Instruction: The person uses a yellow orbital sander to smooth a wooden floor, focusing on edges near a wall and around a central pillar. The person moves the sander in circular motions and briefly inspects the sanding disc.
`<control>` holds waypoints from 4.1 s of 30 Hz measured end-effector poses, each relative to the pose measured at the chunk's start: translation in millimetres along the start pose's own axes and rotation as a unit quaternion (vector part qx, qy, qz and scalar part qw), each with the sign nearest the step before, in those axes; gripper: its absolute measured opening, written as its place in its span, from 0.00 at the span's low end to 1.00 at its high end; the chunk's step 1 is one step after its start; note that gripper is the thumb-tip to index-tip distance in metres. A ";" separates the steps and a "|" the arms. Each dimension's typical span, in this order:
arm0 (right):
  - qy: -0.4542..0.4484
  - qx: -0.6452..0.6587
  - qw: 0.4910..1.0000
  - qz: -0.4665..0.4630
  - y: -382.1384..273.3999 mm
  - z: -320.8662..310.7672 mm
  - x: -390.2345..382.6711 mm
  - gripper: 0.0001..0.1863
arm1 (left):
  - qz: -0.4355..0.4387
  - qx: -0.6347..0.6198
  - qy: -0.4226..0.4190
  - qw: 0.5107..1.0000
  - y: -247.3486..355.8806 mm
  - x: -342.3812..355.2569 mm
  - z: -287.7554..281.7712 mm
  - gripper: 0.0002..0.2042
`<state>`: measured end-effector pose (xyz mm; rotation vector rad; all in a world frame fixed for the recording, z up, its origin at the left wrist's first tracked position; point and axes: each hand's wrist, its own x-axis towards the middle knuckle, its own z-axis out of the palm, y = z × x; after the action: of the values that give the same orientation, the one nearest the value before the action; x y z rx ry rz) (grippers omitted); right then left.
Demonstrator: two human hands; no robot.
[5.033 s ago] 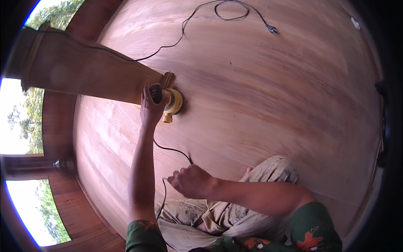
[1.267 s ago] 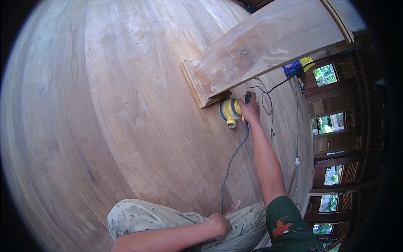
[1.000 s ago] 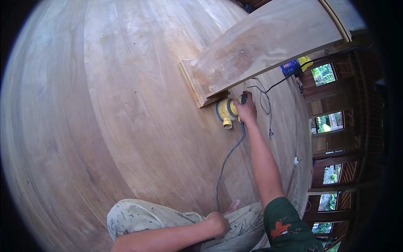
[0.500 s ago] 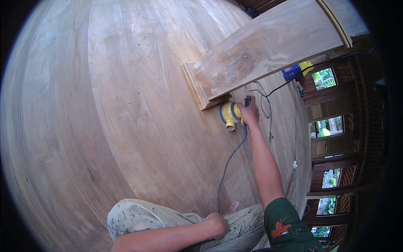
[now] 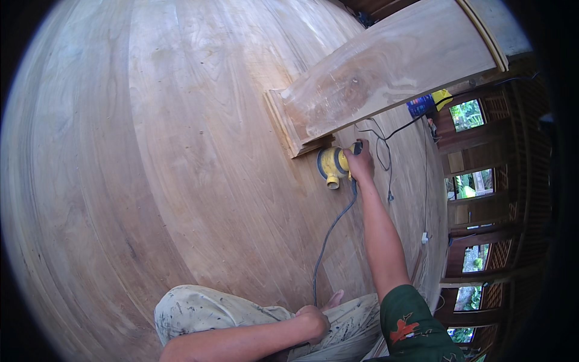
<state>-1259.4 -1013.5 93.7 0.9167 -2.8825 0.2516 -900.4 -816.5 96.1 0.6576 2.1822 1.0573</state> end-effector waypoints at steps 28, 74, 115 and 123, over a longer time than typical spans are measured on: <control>0.021 0.002 1.000 0.009 4.8 4.5 16.7 0.38 | -0.007 -0.019 0.001 1.000 -1.0 -1.0 -0.9 0.16; 0.008 0.003 1.000 -0.007 9.6 -6.6 -8.5 0.38 | -0.011 -0.019 -0.001 1.000 0.5 2.0 3.0 0.17; -0.006 0.021 0.997 -0.067 -37.6 -15.7 -76.7 0.39 | -0.022 0.001 -0.019 1.000 2.2 11.1 2.7 0.17; -0.013 0.018 0.997 -0.073 -50.9 -17.2 -90.4 0.40 | -0.022 -0.005 -0.016 1.000 2.7 6.9 -0.9 0.18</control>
<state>-1155.5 -1000.3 103.2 1.1382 -2.8260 0.2795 -905.3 -810.9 96.7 0.6154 2.1519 1.0282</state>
